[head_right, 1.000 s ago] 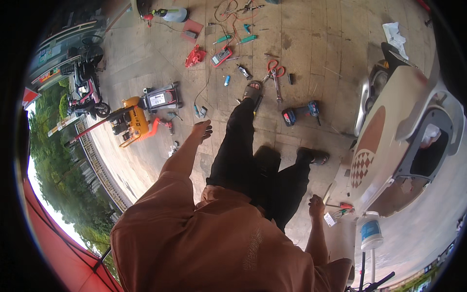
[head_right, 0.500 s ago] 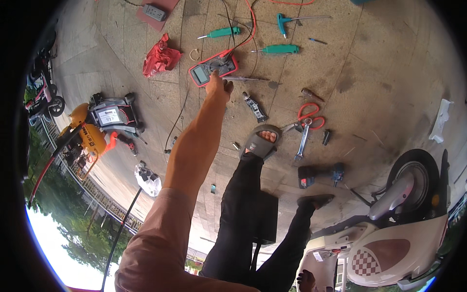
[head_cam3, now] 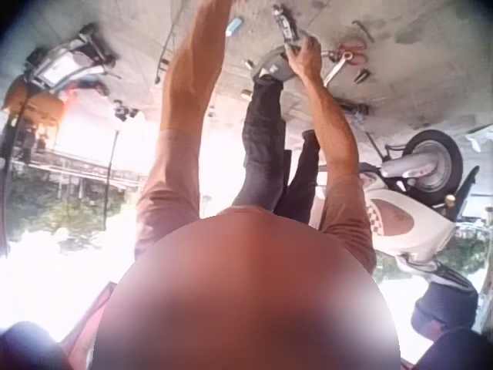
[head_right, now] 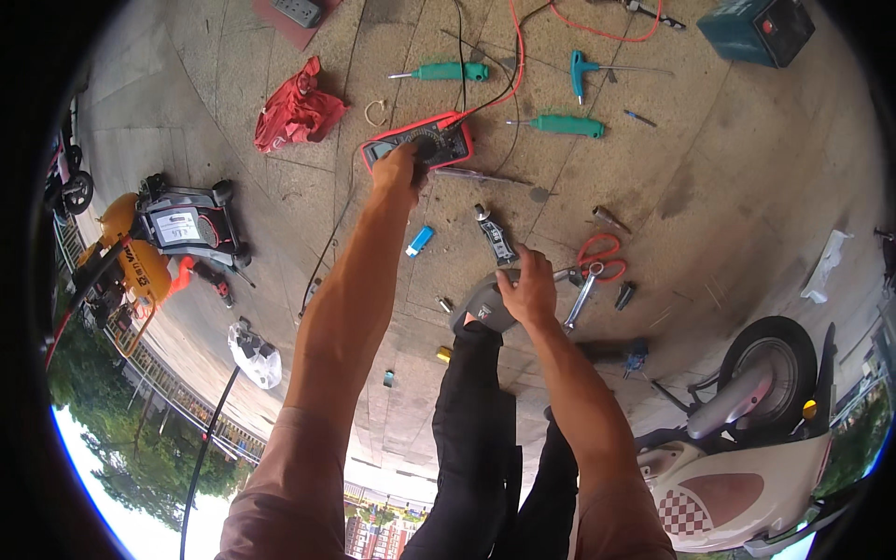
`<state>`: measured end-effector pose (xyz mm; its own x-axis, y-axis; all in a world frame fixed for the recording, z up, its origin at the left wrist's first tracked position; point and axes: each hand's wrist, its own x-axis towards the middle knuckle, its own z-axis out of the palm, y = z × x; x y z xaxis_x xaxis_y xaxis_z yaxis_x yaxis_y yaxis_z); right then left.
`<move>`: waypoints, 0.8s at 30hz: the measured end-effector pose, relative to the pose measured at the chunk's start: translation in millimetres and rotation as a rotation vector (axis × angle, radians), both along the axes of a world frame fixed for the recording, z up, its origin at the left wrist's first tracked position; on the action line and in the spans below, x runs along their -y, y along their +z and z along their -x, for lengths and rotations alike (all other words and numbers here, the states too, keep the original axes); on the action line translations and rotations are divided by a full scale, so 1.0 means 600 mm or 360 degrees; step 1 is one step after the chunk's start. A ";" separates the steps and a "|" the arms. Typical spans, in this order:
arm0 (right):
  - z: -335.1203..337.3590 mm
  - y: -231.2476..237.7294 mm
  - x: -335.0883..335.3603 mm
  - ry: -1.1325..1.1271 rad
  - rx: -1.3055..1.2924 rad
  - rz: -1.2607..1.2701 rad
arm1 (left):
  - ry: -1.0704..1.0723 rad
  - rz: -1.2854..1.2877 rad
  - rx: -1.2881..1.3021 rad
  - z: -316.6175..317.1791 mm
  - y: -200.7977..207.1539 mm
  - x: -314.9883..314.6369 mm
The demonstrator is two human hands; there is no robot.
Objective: The person secures a silver motor cover on a white scooter using a cordless impact driver and then tests the scooter's electrical system with a multimeter. The person attaches the cover, fastens screws, and measures voltage at the battery compartment.
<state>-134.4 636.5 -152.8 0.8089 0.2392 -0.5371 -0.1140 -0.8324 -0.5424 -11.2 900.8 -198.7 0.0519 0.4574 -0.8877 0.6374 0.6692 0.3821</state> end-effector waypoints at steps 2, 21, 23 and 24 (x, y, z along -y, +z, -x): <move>-0.039 -0.066 -0.067 0.0067 -0.0085 0.0391 | 0.0388 0.0256 0.0508 0.016 0.028 -0.012; -0.797 0.357 -0.204 -0.1323 -0.0119 -0.1584 | 0.0808 0.0485 0.0486 0.165 0.169 -0.082; -0.868 0.468 -0.226 -0.1298 -0.0066 -0.1900 | 0.0786 0.0520 0.0453 0.184 0.164 -0.069; -0.868 0.501 -0.232 -0.1236 -0.0099 -0.1859 | 0.0777 0.0535 0.0489 0.187 0.163 -0.064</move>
